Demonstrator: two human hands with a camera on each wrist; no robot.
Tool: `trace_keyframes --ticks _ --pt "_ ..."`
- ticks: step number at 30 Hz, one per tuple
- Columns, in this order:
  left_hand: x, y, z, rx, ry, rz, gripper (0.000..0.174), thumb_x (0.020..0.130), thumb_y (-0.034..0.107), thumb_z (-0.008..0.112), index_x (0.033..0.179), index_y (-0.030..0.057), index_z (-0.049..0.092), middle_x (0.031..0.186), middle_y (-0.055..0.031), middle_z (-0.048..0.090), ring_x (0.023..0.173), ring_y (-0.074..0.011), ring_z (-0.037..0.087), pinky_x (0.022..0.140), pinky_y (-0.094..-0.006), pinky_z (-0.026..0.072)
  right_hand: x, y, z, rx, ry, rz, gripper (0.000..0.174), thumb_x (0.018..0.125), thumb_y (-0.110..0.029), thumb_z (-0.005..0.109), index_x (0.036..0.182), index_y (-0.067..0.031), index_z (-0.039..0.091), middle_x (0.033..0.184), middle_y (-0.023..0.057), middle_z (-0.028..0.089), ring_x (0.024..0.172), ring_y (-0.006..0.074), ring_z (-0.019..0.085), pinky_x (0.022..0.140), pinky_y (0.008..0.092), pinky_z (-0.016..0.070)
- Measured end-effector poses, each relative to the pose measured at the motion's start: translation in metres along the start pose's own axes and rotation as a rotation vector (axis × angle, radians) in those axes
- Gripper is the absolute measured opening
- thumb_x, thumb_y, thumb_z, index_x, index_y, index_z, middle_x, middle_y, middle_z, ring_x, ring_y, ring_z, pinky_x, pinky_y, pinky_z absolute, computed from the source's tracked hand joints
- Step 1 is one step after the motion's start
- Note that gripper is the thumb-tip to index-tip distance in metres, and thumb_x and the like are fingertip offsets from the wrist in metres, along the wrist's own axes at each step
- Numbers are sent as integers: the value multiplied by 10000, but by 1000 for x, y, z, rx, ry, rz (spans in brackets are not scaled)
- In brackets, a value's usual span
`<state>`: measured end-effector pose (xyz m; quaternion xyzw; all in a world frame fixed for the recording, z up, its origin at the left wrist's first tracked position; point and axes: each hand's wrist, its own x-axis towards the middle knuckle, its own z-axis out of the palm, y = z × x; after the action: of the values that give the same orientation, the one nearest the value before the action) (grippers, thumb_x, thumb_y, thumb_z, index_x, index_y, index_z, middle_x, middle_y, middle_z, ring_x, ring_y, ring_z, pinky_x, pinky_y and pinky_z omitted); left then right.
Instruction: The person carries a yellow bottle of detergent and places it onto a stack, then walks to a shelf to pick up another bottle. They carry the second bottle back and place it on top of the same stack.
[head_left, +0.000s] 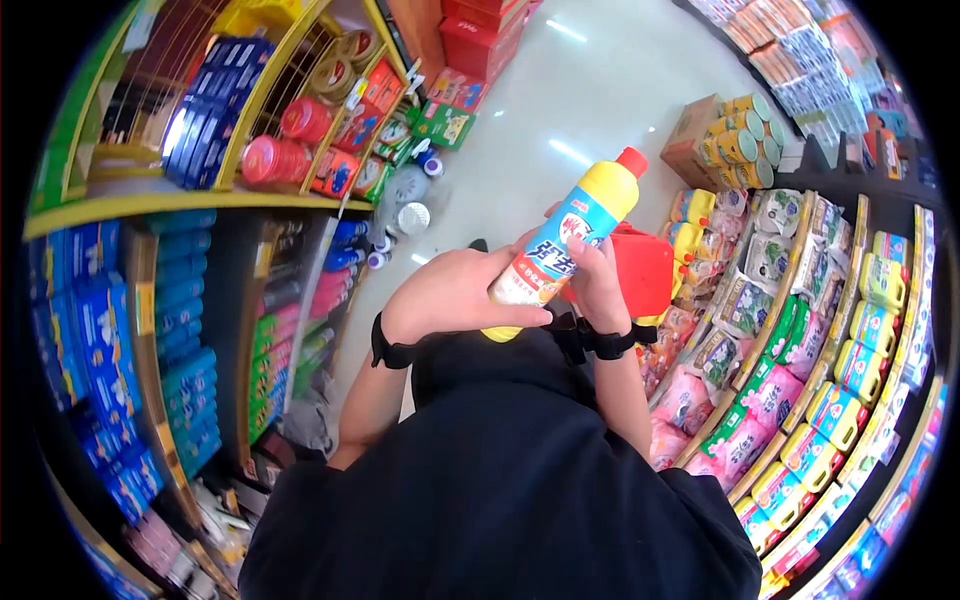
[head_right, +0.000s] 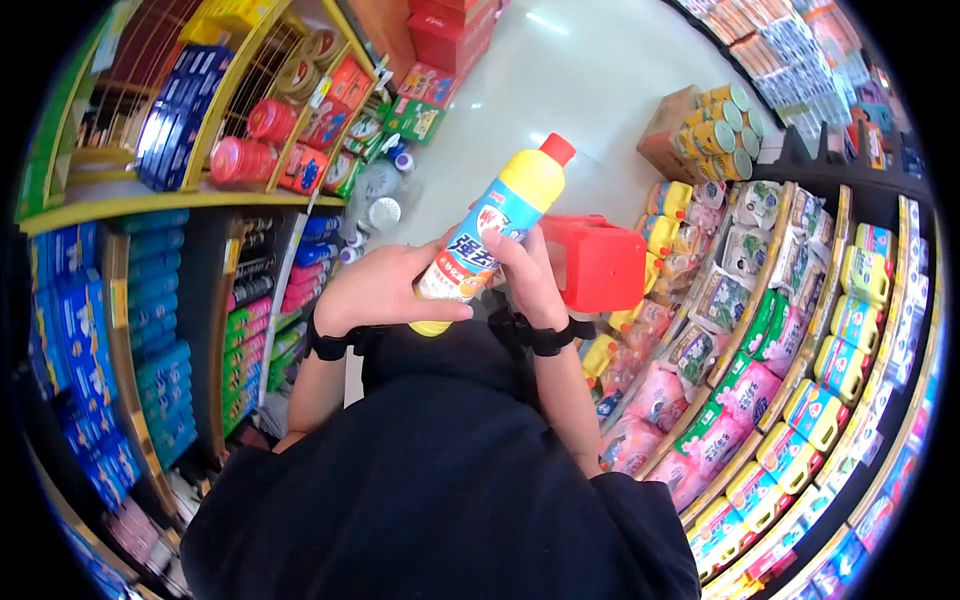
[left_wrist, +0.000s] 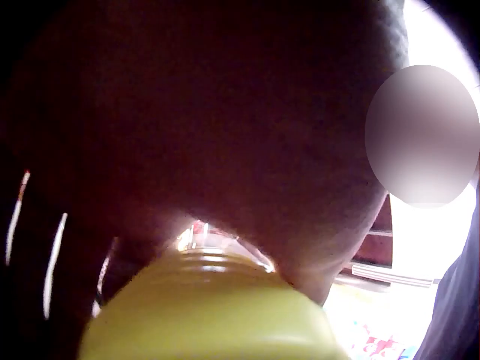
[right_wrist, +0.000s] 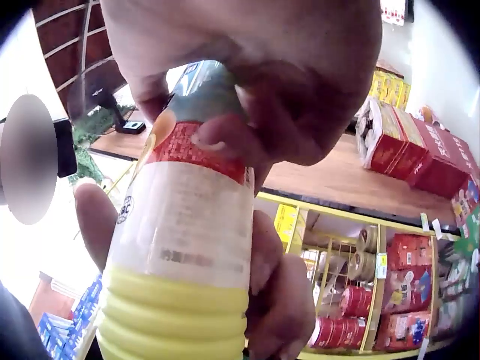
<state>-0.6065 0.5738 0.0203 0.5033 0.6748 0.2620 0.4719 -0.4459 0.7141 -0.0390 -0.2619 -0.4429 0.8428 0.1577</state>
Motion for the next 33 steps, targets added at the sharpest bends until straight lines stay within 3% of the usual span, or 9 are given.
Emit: trace_keyframes --ticks 6,13,16,21,25,28,33 --pt "47 -25 -31 10 -165 82 602 864 596 669 1089 37 665 825 -188 699 760 -359 686 698 -405 526 18 -34 -4 -27 33 -6 570 880 -330 681 1282 -8 436 1069 232 686 1000 311 703 909 405 557" --pt "121 0 -59 8 -96 129 561 858 540 704 1011 1 672 886 -199 699 807 -356 685 717 -400 524 78 -64 -54 -20 24 8 564 883 -323 686 1275 -2 438 1075 237 681 998 314 703 893 402 566" --pt "151 19 -73 55 -62 178 556 844 521 730 1026 -2 671 888 -202 698 818 -361 685 723 -413 524 113 -86 -77 35 -18 -13 535 885 -302 679 1262 0 451 1055 231 686 975 308 710 867 386 574" --pt "208 72 -81 -28 -22 110 544 857 433 752 1163 1 630 1034 -212 704 973 -370 685 847 -404 525 153 -139 -119 52 -15 -87 493 892 -299 655 1241 -2 472 1012 218 693 937 294 718 841 382 581" --pt "264 107 -75 33 48 138 522 880 415 729 1180 2 618 1036 -214 703 956 -388 683 819 -423 531 182 -171 -166 97 8 -160 496 895 -325 638 1235 -1 480 991 212 696 926 283 719 848 380 577" --pt "303 114 -75 144 -9 44 509 894 418 710 1164 -3 615 1020 -219 700 937 -392 682 789 -433 528 192 -178 -195 171 75 -176 492 906 -354 614 1226 -3 486 973 206 700 925 278 717 849 369 570" --pt "349 134 -72 43 -105 63 539 921 465 669 1163 -11 599 1006 -230 690 933 -398 675 805 -436 521 195 -202 -226 179 178 -185 468 920 -370 589 1208 -14 490 978 213 704 916 263 716 842 360 568"
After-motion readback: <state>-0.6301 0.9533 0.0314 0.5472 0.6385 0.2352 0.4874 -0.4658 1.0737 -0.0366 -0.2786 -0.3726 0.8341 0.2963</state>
